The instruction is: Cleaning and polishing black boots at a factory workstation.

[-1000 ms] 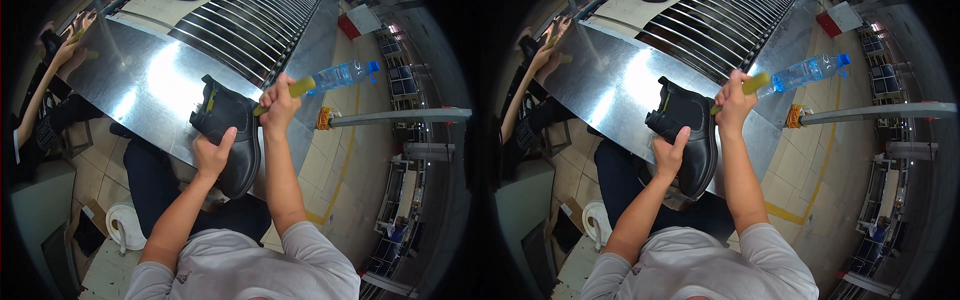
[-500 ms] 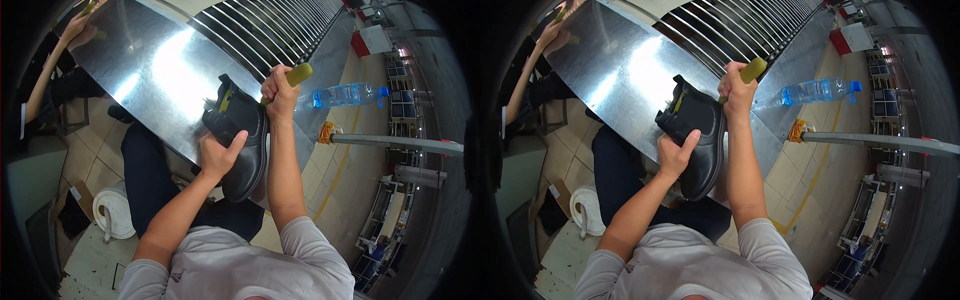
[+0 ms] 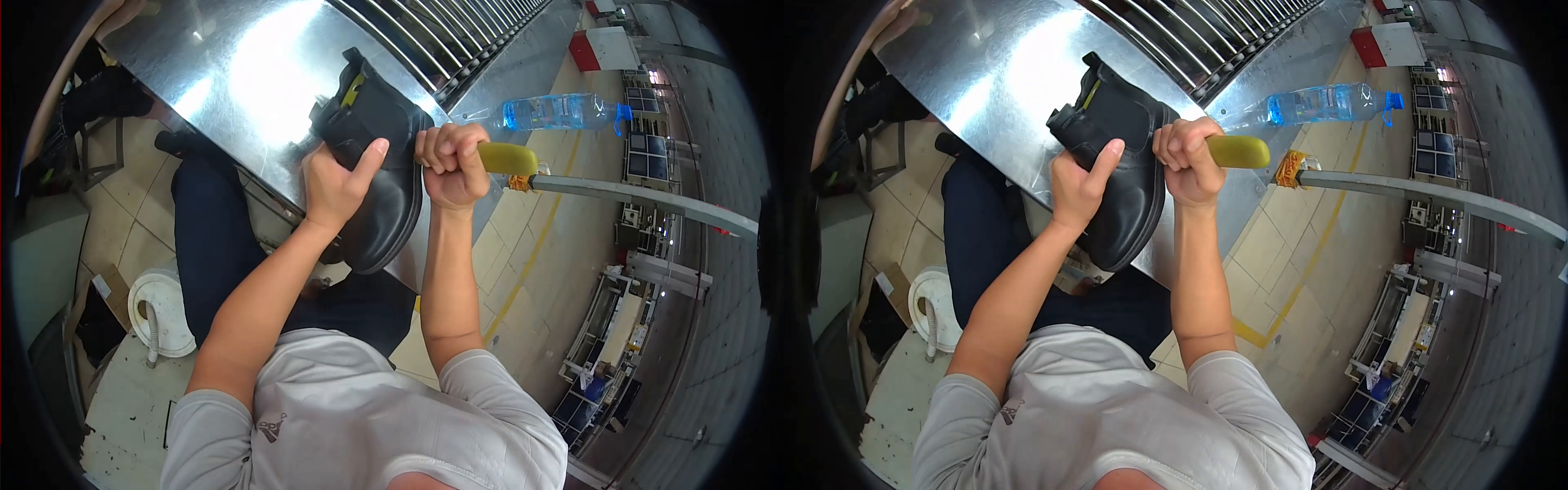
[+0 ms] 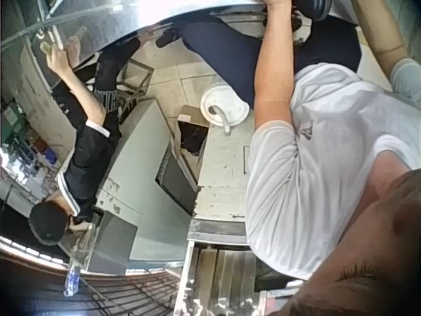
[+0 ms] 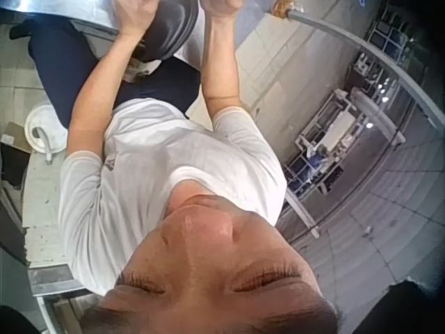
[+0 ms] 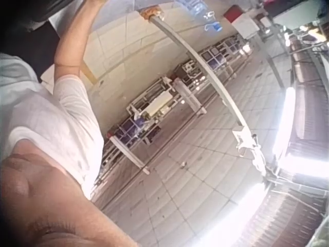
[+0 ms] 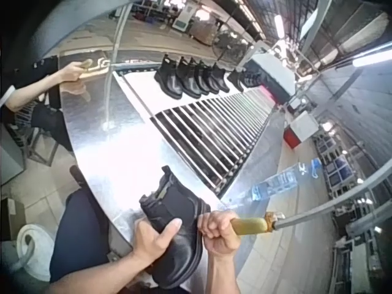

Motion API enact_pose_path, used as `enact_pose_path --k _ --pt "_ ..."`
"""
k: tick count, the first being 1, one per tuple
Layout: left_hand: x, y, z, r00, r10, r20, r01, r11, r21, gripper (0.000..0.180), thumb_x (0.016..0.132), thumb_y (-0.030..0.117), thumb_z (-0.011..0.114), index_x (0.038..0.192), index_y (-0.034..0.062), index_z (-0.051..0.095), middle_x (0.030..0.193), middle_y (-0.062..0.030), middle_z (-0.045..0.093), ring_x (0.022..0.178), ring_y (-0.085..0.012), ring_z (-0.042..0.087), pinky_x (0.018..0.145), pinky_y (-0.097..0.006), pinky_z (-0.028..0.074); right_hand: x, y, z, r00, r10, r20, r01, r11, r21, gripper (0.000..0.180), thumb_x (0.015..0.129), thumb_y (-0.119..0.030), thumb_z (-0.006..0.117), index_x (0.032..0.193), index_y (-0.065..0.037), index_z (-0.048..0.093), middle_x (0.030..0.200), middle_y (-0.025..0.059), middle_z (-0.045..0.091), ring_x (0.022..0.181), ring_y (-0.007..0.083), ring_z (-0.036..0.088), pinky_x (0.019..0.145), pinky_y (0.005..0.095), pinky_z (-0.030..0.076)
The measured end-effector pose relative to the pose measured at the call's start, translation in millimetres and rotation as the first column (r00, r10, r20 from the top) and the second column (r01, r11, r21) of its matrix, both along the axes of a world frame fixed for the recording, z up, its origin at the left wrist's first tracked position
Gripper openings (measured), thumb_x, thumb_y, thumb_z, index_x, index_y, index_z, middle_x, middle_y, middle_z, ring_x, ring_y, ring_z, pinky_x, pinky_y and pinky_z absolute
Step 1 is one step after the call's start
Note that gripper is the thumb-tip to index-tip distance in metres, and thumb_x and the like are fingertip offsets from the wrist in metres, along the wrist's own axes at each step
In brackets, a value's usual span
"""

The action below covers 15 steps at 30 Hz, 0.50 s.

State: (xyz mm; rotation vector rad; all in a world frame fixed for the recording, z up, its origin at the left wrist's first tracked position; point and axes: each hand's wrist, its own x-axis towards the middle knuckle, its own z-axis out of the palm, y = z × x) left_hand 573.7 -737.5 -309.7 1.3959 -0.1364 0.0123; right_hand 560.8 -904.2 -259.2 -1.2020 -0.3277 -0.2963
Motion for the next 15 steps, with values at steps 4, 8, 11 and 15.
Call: enact_pose_path --k 4,8,11,15 --pt "-3.5 1.0 -0.8 0.999 -0.035 -0.015 0.036 0.999 0.030 0.030 0.090 0.031 0.076 0.093 0.0018 0.074 0.084 -0.0132 0.076 0.076 -0.0277 0.073 0.068 -0.037 0.055 -6.5 3.0 1.4 0.999 -0.036 0.019 0.035 0.999 0.018 0.037 0.106 -0.035 0.054 0.084 -0.006 0.057 0.057 -0.0024 0.036 0.048 0.0104 0.032 0.051 0.0299 0.030" --pt "-4.7 -1.0 1.7 0.999 -0.029 -0.019 0.029 1.000 0.002 0.031 0.090 0.032 0.075 0.094 0.0018 0.074 0.083 -0.0122 0.076 0.075 -0.0263 0.073 0.069 -0.036 0.055 2.3 3.5 0.0 0.975 -0.191 -0.111 0.212 0.951 0.227 0.038 0.107 -0.036 0.054 0.082 -0.008 0.059 0.054 -0.0040 0.036 0.043 0.0093 0.031 0.045 0.0279 0.031" --pt "-5.1 -0.8 0.7 1.000 -0.021 -0.014 0.022 1.000 0.002 0.032 0.090 0.032 0.075 0.097 0.0013 0.074 0.085 -0.0120 0.076 0.076 -0.0253 0.073 0.070 -0.036 0.055 10.9 6.4 -0.9 0.909 -0.364 -0.205 0.411 0.869 0.277 0.040 0.107 -0.037 0.055 0.078 -0.009 0.058 0.052 -0.0050 0.035 0.040 0.0083 0.032 0.041 0.0269 0.030" --pt "-4.9 -0.3 -2.0 0.998 -0.036 -0.044 0.036 0.999 -0.001 0.034 0.090 0.033 0.076 0.100 0.0001 0.074 0.087 -0.0123 0.077 0.078 -0.0244 0.074 0.072 -0.035 0.055 28.8 7.3 2.3 0.846 -0.470 -0.249 0.529 0.795 0.296 0.034 0.105 -0.030 0.059 0.079 -0.009 0.053 0.051 -0.0032 0.033 0.038 0.0096 0.032 0.039 0.0276 0.031"
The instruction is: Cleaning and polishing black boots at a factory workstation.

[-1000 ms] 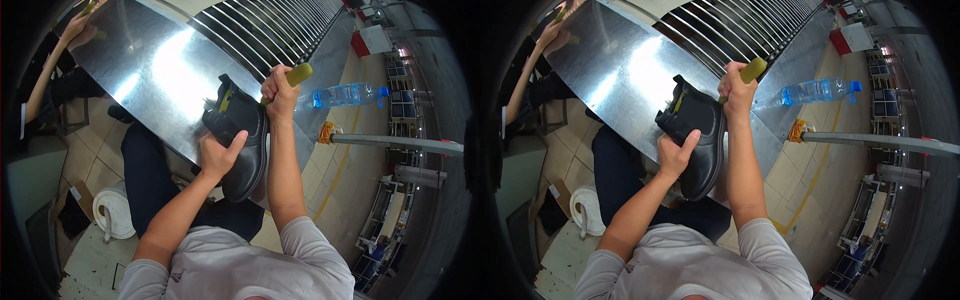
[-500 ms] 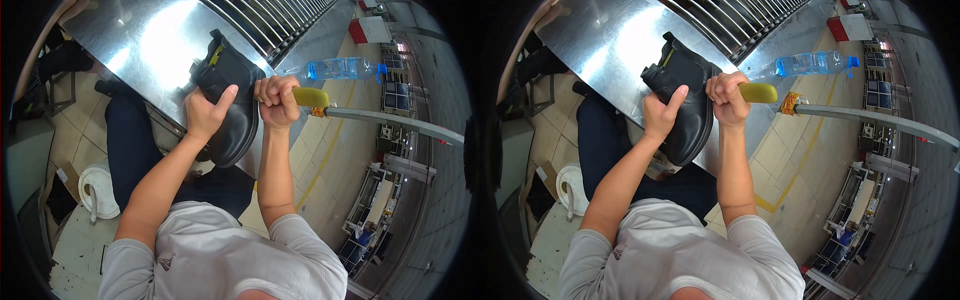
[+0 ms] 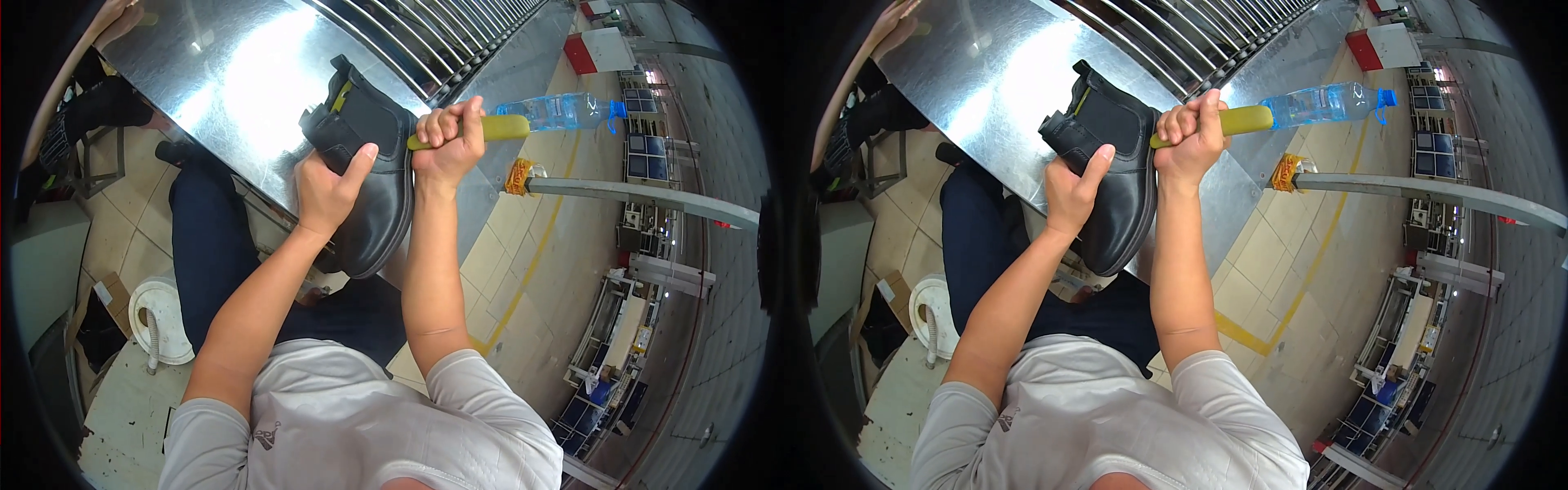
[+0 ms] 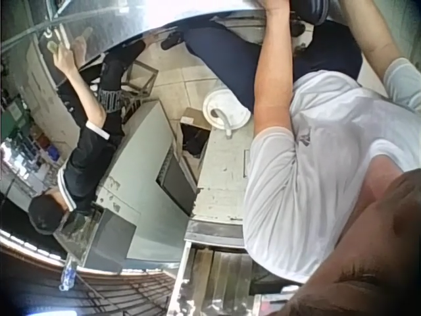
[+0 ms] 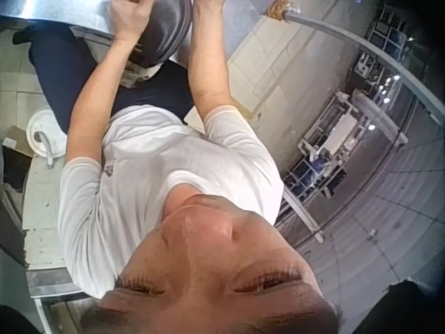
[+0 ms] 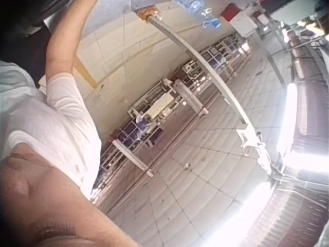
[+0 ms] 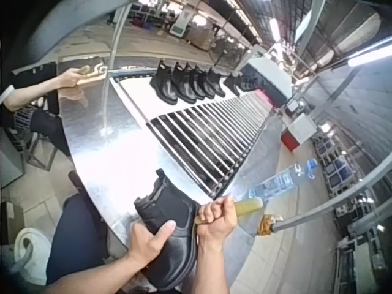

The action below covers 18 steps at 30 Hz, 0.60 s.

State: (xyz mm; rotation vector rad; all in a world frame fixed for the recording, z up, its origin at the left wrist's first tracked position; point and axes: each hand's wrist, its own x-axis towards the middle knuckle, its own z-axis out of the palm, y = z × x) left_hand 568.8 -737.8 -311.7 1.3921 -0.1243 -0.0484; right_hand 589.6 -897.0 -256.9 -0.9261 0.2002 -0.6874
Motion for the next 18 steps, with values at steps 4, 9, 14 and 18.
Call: enact_pose_path --k 4,9,14,18 --pt "0.7 -1.0 -0.6 1.000 -0.012 -0.016 0.012 1.000 -0.013 0.035 0.090 0.033 0.076 0.100 -0.0005 0.073 0.087 -0.0125 0.077 0.079 -0.0244 0.074 0.072 -0.035 0.055 10.2 4.2 2.6 0.993 -0.118 -0.018 0.117 0.991 -0.060 0.035 0.103 -0.030 0.062 0.078 -0.009 0.051 0.051 -0.0024 0.032 0.038 0.0104 0.034 0.039 0.0282 0.032" --pt "1.2 -0.3 2.5 1.000 0.011 0.015 -0.011 1.000 0.005 0.036 0.090 0.034 0.076 0.100 -0.0006 0.074 0.088 -0.0131 0.077 0.079 -0.0252 0.074 0.072 -0.035 0.055 3.5 -6.2 0.7 0.999 0.006 0.037 -0.004 0.998 -0.068 0.036 0.105 -0.033 0.057 0.079 -0.009 0.055 0.052 -0.0032 0.035 0.041 0.0098 0.035 0.043 0.0283 0.033" --pt "1.2 -0.1 1.8 1.000 -0.012 0.011 0.012 1.000 0.020 0.036 0.089 0.034 0.077 0.099 -0.0002 0.074 0.087 -0.0132 0.077 0.078 -0.0253 0.074 0.071 -0.036 0.055 -32.5 -6.3 -8.7 0.966 0.235 0.109 -0.236 0.972 0.003 0.040 0.109 -0.037 0.049 0.082 -0.008 0.060 0.055 -0.0035 0.039 0.043 0.0097 0.034 0.046 0.0287 0.033" --pt "0.2 1.9 0.1 1.000 -0.026 -0.005 0.026 1.000 -0.002 0.036 0.089 0.035 0.077 0.099 0.0005 0.074 0.086 -0.0133 0.077 0.078 -0.0252 0.074 0.070 -0.036 0.055 -42.8 1.0 -6.9 0.953 0.273 0.133 -0.267 0.962 -0.065 0.038 0.108 -0.035 0.050 0.083 -0.008 0.060 0.056 -0.0027 0.040 0.044 0.0100 0.034 0.045 0.0296 0.032"
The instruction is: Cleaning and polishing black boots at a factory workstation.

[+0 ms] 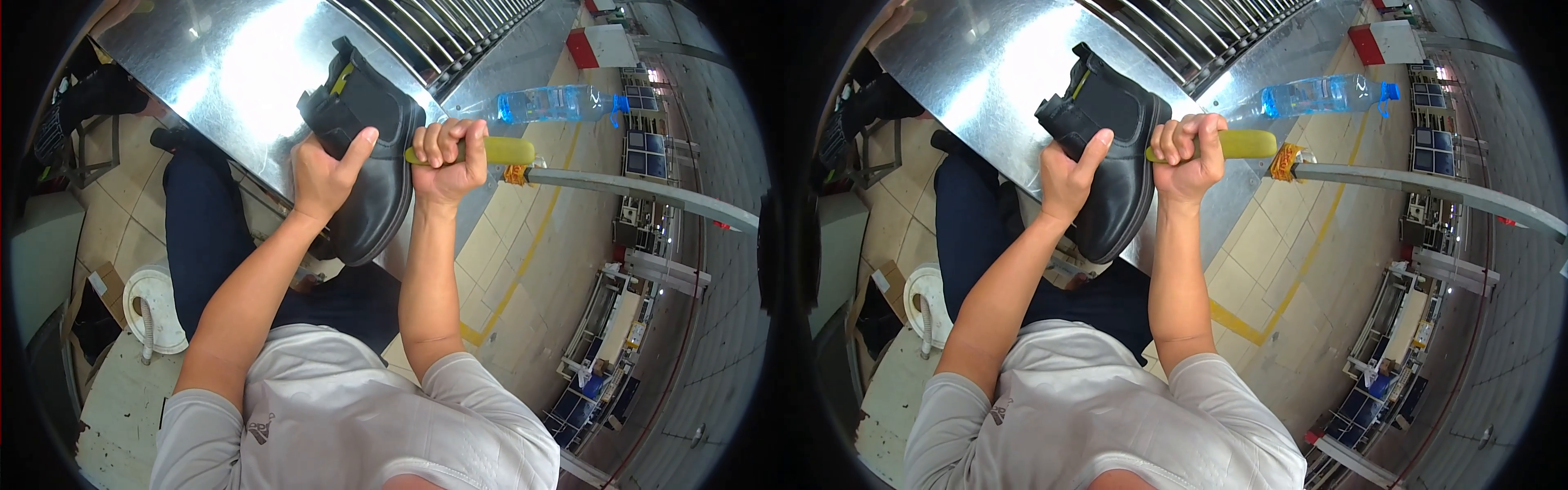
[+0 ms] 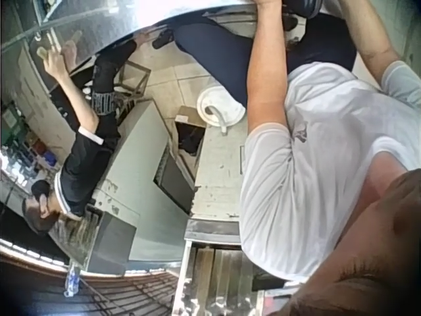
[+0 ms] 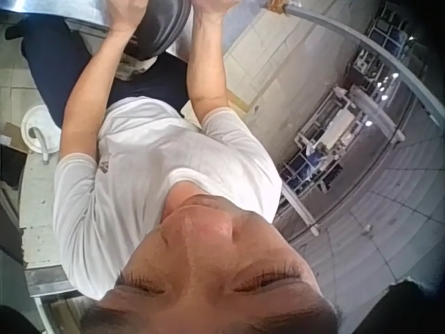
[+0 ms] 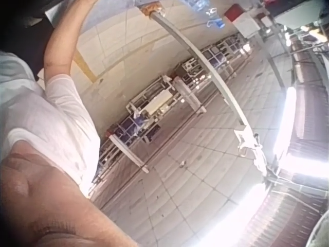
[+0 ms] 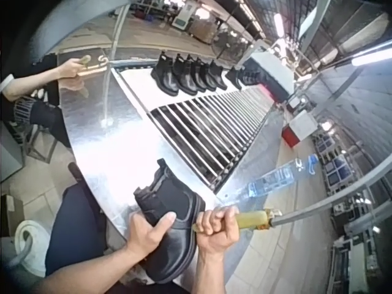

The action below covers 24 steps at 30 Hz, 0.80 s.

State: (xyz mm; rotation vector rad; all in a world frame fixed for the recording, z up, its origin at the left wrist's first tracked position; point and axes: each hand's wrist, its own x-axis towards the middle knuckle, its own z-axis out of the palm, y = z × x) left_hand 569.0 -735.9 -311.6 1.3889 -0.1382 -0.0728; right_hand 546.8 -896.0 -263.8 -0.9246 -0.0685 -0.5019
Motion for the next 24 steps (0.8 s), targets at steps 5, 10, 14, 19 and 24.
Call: enact_pose_path --k 5,10,14,19,24 --pt "-1.5 -5.1 0.6 0.998 0.040 0.055 -0.041 0.999 0.011 0.034 0.090 0.034 0.076 0.095 0.0007 0.074 0.084 -0.0126 0.076 0.076 -0.0245 0.074 0.068 -0.034 0.054 -10.2 1.6 4.7 1.000 0.006 -0.015 -0.007 0.999 -0.045 0.032 0.106 -0.030 0.052 0.085 -0.006 0.058 0.056 -0.0023 0.038 0.044 0.0104 0.033 0.046 0.0298 0.032" --pt "-0.5 -4.5 2.1 0.999 0.040 0.006 -0.040 0.999 -0.009 0.033 0.090 0.033 0.076 0.092 0.0002 0.075 0.082 -0.0113 0.076 0.074 -0.0226 0.073 0.068 -0.034 0.054 -29.5 20.1 7.8 0.998 0.059 0.029 -0.046 0.943 -0.329 0.029 0.104 -0.027 0.057 0.087 -0.003 0.055 0.057 -0.0010 0.036 0.047 0.0111 0.032 0.049 0.0305 0.029" --pt "-1.8 -3.1 5.2 1.000 0.029 0.010 -0.029 1.000 -0.007 0.032 0.090 0.032 0.077 0.094 -0.0001 0.075 0.083 -0.0109 0.077 0.076 -0.0212 0.073 0.069 -0.033 0.055 -68.2 45.3 7.8 0.990 -0.087 0.114 0.141 0.732 -0.667 0.023 0.096 -0.017 0.070 0.083 -0.003 0.056 0.059 0.0034 0.049 0.048 0.0139 0.041 0.049 0.0317 0.033" --pt "-2.4 -5.8 -4.6 0.999 0.046 0.007 -0.046 0.999 -0.012 0.034 0.091 0.033 0.076 0.096 -0.0009 0.075 0.086 -0.0119 0.078 0.079 -0.0200 0.074 0.071 -0.033 0.054 -96.6 96.3 7.5 0.938 0.101 0.331 0.302 0.227 -0.926 0.029 0.080 -0.017 0.084 0.072 -0.008 0.058 0.059 0.0034 0.051 0.048 0.0209 0.049 0.045 0.0335 0.035" --pt "-2.1 -1.4 -3.3 0.994 0.093 0.062 -0.089 0.994 -0.069 0.038 0.091 0.033 0.077 0.101 -0.0031 0.075 0.091 -0.0143 0.078 0.083 -0.0223 0.075 0.075 -0.034 0.055 -149.5 137.9 -77.3 0.994 0.037 0.103 0.091 0.232 -0.968 0.031 0.081 -0.018 0.082 0.067 -0.008 0.056 0.059 0.0060 0.045 0.049 0.0242 0.048 0.046 0.0384 0.034"
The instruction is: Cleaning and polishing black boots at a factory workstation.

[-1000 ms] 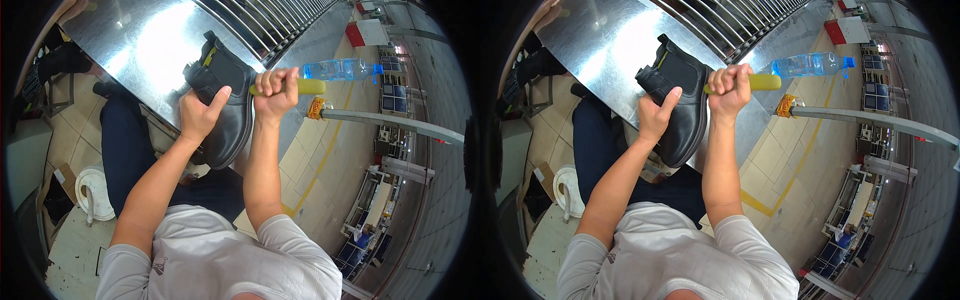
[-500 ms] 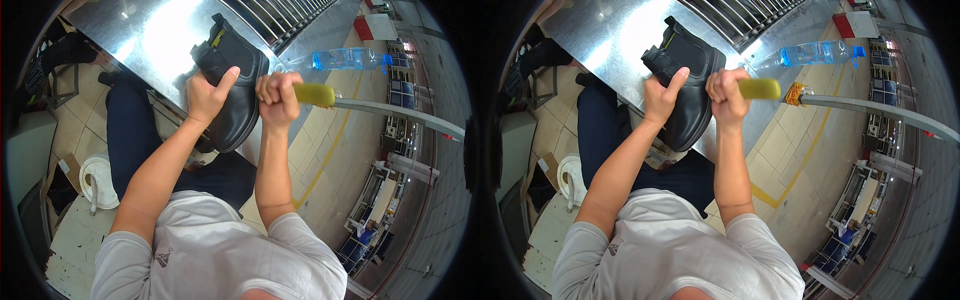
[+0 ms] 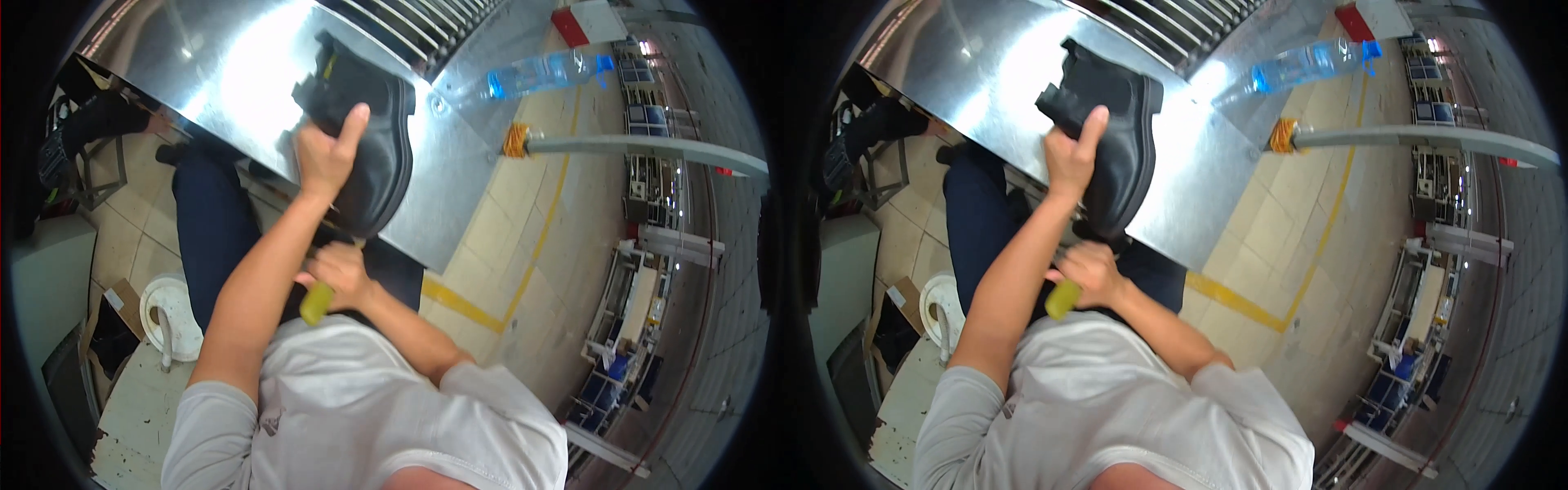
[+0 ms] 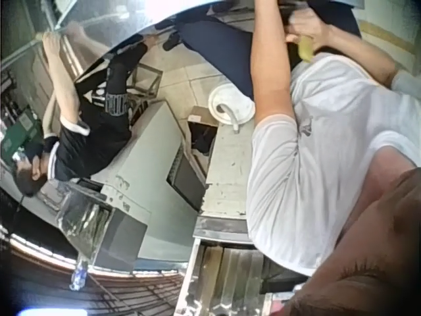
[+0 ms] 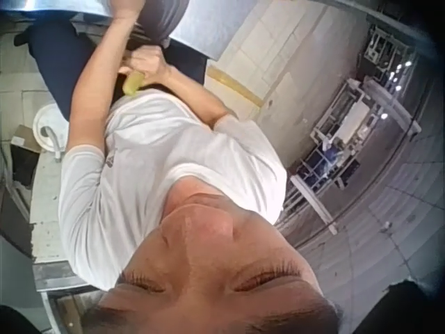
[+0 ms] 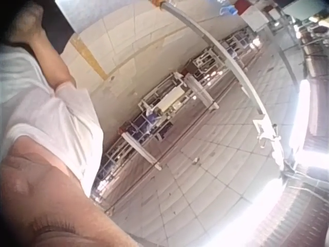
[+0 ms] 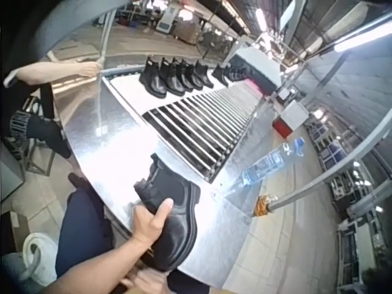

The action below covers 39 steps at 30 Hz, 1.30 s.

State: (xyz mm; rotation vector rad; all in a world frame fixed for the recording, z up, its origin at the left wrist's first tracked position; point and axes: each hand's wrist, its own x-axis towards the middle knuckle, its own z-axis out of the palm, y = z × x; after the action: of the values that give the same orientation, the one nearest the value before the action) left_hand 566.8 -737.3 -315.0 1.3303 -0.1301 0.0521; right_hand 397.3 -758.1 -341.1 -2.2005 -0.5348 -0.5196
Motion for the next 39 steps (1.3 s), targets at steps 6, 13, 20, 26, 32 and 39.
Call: enact_pose_path --k 6,13,20,26,32,39 --pt "8.4 1.3 12.0 0.991 -0.112 -0.068 0.116 0.992 0.058 0.041 0.090 0.036 0.078 0.102 -0.0035 0.075 0.094 -0.0137 0.077 0.086 -0.0226 0.074 0.078 -0.034 0.056 -21.8 -1.8 47.0 0.999 -0.051 0.005 0.050 0.985 0.163 0.025 0.078 -0.015 0.085 0.083 -0.005 0.063 0.062 0.0065 0.051 0.048 0.0243 0.049 0.046 0.0361 0.036" --pt "19.0 18.4 13.1 0.971 -0.213 -0.112 0.193 0.967 -0.165 0.031 0.088 0.021 0.081 0.106 -0.0027 0.073 0.098 -0.0053 0.074 0.086 -0.0128 0.065 0.080 -0.029 0.051 -40.4 4.7 56.3 0.970 -0.228 -0.086 0.244 0.896 0.371 0.020 0.080 -0.004 0.081 0.096 0.000 0.068 0.074 0.0114 0.067 0.056 0.0227 0.064 0.055 0.0319 0.051" --pt "33.7 148.7 46.4 0.883 -0.458 0.103 0.361 0.804 0.473 0.047 0.079 0.006 0.087 0.121 -0.0044 0.068 0.113 -0.0093 0.073 0.103 -0.0164 0.068 0.093 -0.033 0.053 2.7 -40.5 72.6 0.918 -0.208 -0.338 0.382 0.690 0.614 0.018 0.092 -0.010 0.074 0.106 -0.002 0.067 0.084 0.0067 0.068 0.062 0.0166 0.065 0.060 0.0278 0.051" --pt "25.2 190.3 8.1 0.901 -0.435 0.002 0.351 0.730 0.586 0.070 0.074 0.005 0.090 0.136 -0.0014 0.057 0.127 -0.0112 0.065 0.115 -0.0207 0.063 0.100 -0.034 0.050 100.2 -74.0 66.6 0.931 0.063 -0.360 0.365 -0.083 0.927 0.030 0.103 -0.029 0.061 0.085 -0.006 0.057 0.052 -0.0026 0.038 0.040 0.0081 0.037 0.042 0.0263 0.032" --pt "27.8 174.0 0.7 0.913 -0.396 0.096 0.240 0.714 0.658 0.092 0.068 0.006 0.094 0.147 0.0007 0.046 0.138 -0.0117 0.055 0.125 -0.0239 0.056 0.107 -0.035 0.046 155.7 -79.8 56.7 0.953 0.081 -0.291 0.302 -0.288 0.909 0.031 0.102 -0.029 0.061 0.081 -0.008 0.054 0.050 -0.0021 0.034 0.037 0.0108 0.034 0.041 0.0296 0.032" --pt "30.4 186.6 -8.8 0.910 -0.394 -0.132 0.367 0.610 0.702 0.082 0.069 0.005 0.093 0.139 0.0015 0.050 0.138 -0.0142 0.058 0.128 -0.0265 0.055 0.111 -0.038 0.042 183.0 -81.9 38.4 0.951 0.137 -0.277 0.309 -0.427 0.850 0.029 0.100 -0.029 0.062 0.080 -0.010 0.053 0.051 -0.0023 0.035 0.037 0.0106 0.033 0.040 0.0306 0.031"
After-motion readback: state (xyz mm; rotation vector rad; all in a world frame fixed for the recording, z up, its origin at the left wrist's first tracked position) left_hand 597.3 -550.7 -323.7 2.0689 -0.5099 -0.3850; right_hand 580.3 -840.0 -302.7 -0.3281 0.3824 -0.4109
